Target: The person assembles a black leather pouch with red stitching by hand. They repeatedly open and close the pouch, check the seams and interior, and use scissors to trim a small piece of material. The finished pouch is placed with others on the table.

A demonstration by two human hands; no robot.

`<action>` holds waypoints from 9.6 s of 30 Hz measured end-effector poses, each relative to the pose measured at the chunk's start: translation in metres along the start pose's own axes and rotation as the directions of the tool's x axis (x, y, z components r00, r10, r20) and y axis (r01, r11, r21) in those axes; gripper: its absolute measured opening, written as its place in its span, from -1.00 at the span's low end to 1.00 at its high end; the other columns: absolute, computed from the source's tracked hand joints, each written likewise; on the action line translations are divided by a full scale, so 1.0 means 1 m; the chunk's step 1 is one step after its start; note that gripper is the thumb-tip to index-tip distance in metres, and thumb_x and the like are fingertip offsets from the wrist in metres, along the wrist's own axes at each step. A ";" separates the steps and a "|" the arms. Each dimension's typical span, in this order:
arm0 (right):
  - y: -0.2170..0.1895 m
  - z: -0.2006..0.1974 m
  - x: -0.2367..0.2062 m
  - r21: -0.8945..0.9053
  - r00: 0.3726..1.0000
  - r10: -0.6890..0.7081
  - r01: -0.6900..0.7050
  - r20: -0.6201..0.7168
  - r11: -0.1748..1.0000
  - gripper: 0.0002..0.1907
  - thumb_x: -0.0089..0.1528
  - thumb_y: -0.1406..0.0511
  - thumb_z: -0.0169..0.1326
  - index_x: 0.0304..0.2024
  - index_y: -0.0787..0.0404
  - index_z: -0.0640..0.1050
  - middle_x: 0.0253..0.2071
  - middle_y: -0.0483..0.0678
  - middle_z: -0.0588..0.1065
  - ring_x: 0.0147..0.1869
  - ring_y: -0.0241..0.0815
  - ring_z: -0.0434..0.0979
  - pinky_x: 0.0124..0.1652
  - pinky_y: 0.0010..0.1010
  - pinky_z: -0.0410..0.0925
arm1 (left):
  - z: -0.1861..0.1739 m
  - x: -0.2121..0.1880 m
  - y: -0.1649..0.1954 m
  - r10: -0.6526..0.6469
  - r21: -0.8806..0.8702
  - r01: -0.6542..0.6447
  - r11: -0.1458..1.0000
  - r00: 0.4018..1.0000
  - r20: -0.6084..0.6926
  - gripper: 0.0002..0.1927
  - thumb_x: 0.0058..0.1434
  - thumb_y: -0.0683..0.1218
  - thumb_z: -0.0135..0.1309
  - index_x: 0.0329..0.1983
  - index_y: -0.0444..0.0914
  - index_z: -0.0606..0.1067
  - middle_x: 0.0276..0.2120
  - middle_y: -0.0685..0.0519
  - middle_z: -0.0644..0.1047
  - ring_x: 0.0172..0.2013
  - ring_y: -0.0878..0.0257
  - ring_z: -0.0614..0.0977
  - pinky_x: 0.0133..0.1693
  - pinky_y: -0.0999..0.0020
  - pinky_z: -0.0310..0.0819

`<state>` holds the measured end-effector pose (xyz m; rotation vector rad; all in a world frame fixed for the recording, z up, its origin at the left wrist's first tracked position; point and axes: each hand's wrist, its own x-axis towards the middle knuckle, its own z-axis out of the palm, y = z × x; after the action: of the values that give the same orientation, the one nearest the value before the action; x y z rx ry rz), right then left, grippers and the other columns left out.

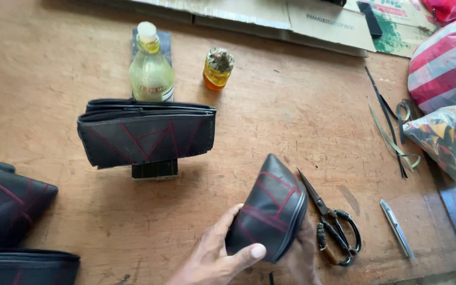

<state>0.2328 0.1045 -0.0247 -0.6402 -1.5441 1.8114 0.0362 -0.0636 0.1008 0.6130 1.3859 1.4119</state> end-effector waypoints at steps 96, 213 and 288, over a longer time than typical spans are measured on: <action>-0.216 0.083 0.042 -0.249 0.759 -0.172 0.405 0.628 0.880 -0.85 0.21 0.32 0.34 -0.15 0.08 0.70 -0.16 -0.19 0.66 -0.01 -0.29 0.64 -0.05 -0.45 0.55 | -0.010 -0.016 0.043 0.459 0.743 -0.322 0.587 0.888 0.022 -0.21 0.06 0.17 0.38 0.31 -0.16 0.38 -0.34 0.14 0.66 -0.12 0.32 0.72 0.27 0.18 0.37; -0.182 0.095 0.028 -0.528 0.650 -0.266 0.745 0.712 0.407 -0.58 0.07 0.18 0.32 -0.10 0.19 0.51 0.01 -0.09 0.52 0.10 0.00 0.51 0.01 -0.24 0.40 | -0.022 -0.054 0.051 0.509 0.831 -0.468 0.302 0.816 0.274 -0.33 -0.07 -0.16 0.38 0.16 -0.23 0.44 -0.23 0.01 0.66 -0.11 0.09 0.64 0.16 0.05 0.31; -0.182 0.091 0.013 -0.050 0.862 0.115 -0.104 0.493 0.993 -0.42 0.14 0.16 0.26 0.13 0.39 0.59 -0.04 0.07 0.61 -0.04 -0.20 0.65 -0.10 -0.36 0.59 | -0.005 -0.068 0.056 0.611 0.791 -0.471 0.389 0.775 0.161 -0.29 0.27 0.15 0.20 0.28 -0.46 0.41 0.29 -0.38 0.40 0.35 -0.18 0.38 0.28 0.05 0.29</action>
<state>0.1885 0.0690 0.1709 -0.2789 -1.8882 2.1657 0.0384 -0.1155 0.1720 1.7436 2.0904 1.2493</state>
